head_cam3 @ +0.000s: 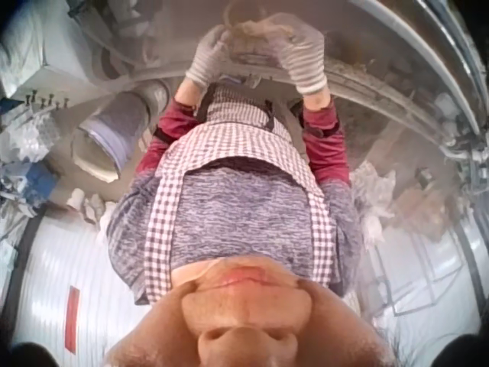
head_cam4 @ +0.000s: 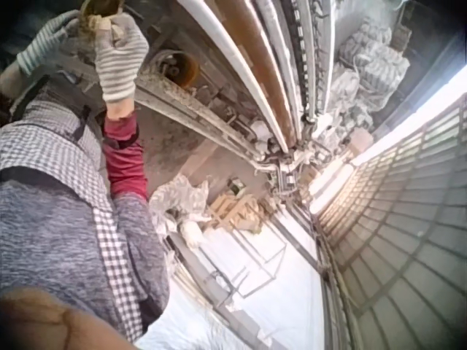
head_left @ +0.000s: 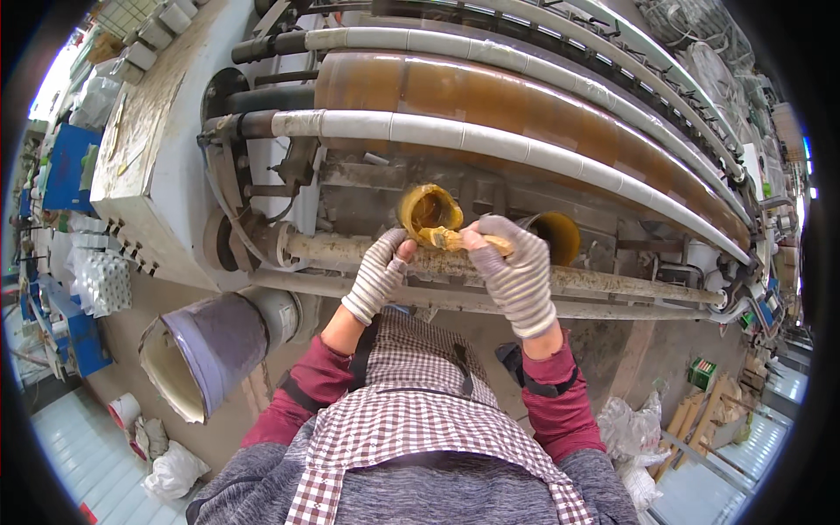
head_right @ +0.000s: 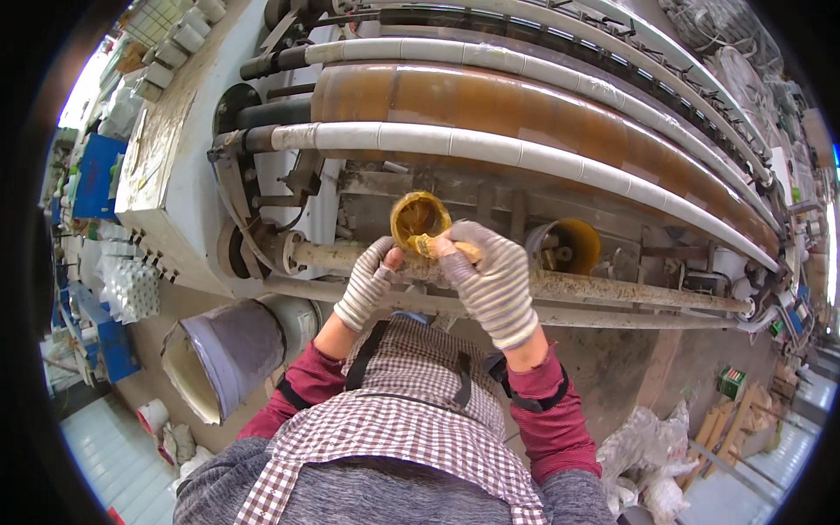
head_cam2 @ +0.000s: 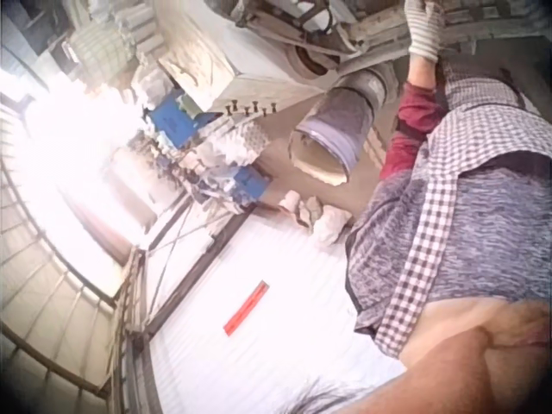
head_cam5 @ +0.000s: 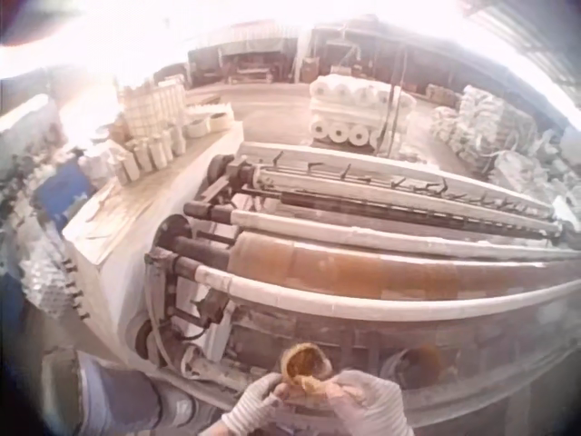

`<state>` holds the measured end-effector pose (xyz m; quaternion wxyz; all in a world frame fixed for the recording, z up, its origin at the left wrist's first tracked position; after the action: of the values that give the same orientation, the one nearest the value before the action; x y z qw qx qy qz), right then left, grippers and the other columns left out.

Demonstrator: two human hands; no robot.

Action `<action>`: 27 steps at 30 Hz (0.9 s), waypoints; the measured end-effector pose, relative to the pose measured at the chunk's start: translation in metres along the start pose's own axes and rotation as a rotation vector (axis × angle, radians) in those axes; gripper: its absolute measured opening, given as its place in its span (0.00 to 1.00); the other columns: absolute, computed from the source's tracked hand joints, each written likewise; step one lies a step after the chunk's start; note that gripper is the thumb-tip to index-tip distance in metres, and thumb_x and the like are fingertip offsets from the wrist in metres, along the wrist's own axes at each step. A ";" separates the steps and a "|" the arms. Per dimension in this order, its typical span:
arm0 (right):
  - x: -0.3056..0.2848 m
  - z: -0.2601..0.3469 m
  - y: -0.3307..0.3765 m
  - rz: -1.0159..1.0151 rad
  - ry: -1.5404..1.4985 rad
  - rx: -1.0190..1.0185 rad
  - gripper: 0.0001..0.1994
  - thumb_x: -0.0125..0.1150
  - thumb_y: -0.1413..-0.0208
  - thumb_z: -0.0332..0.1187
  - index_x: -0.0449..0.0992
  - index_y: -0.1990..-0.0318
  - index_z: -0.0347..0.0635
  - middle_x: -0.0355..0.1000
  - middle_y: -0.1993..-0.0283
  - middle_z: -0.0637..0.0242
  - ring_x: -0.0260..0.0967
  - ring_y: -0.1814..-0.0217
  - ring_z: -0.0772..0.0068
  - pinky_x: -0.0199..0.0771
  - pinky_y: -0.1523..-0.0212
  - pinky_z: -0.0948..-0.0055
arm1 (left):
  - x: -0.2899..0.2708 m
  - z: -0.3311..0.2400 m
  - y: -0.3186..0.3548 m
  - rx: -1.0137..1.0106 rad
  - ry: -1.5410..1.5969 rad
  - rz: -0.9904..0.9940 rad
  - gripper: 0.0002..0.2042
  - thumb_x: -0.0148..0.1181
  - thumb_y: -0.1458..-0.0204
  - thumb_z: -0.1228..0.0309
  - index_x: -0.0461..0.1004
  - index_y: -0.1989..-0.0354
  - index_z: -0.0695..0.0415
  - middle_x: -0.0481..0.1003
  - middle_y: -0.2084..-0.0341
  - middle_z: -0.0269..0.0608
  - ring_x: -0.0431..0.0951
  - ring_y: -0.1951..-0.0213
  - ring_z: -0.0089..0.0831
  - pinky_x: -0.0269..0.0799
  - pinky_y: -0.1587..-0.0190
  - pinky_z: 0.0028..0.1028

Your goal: Operating an industrial winding machine and sorting pipe components on a factory floor.

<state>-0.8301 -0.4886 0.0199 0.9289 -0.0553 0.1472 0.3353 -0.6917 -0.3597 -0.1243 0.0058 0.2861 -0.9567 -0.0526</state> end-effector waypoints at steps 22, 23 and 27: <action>-0.204 -0.048 -0.015 -0.578 0.210 -0.350 0.04 0.64 0.45 0.25 0.76 0.62 0.39 0.76 0.67 0.60 0.72 0.72 0.70 0.73 0.67 0.73 | 0.093 0.034 -0.023 -0.322 0.031 0.220 0.17 0.53 0.37 0.53 0.72 0.64 0.57 0.65 0.78 0.25 0.63 0.74 0.17 0.61 0.70 0.20; -0.228 -0.055 -0.010 -0.645 0.114 -0.344 0.04 0.64 0.45 0.25 0.76 0.63 0.39 0.76 0.67 0.60 0.72 0.71 0.70 0.73 0.67 0.72 | 0.114 0.034 -0.022 -0.328 0.008 0.210 0.18 0.53 0.37 0.53 0.71 0.64 0.57 0.65 0.78 0.25 0.63 0.74 0.17 0.60 0.70 0.20; -0.304 -0.094 -0.018 -0.483 0.340 -0.345 0.08 0.65 0.46 0.24 0.76 0.58 0.40 0.76 0.68 0.57 0.73 0.71 0.69 0.74 0.68 0.73 | 0.213 0.026 -0.009 -0.264 0.004 0.243 0.18 0.52 0.37 0.52 0.69 0.68 0.56 0.63 0.79 0.26 0.61 0.75 0.17 0.59 0.71 0.21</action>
<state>-1.0633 -0.7061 0.0248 0.9206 -0.3001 0.2238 0.1114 -0.8657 -0.4819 -0.1548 0.0513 0.1653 -0.9690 -0.1763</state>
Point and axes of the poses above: each hand's wrist, its own y-axis away from the middle knuckle, its own x-axis out of the palm, z = x × y, the point moved 4 cm from there along -y, towards the middle knuckle
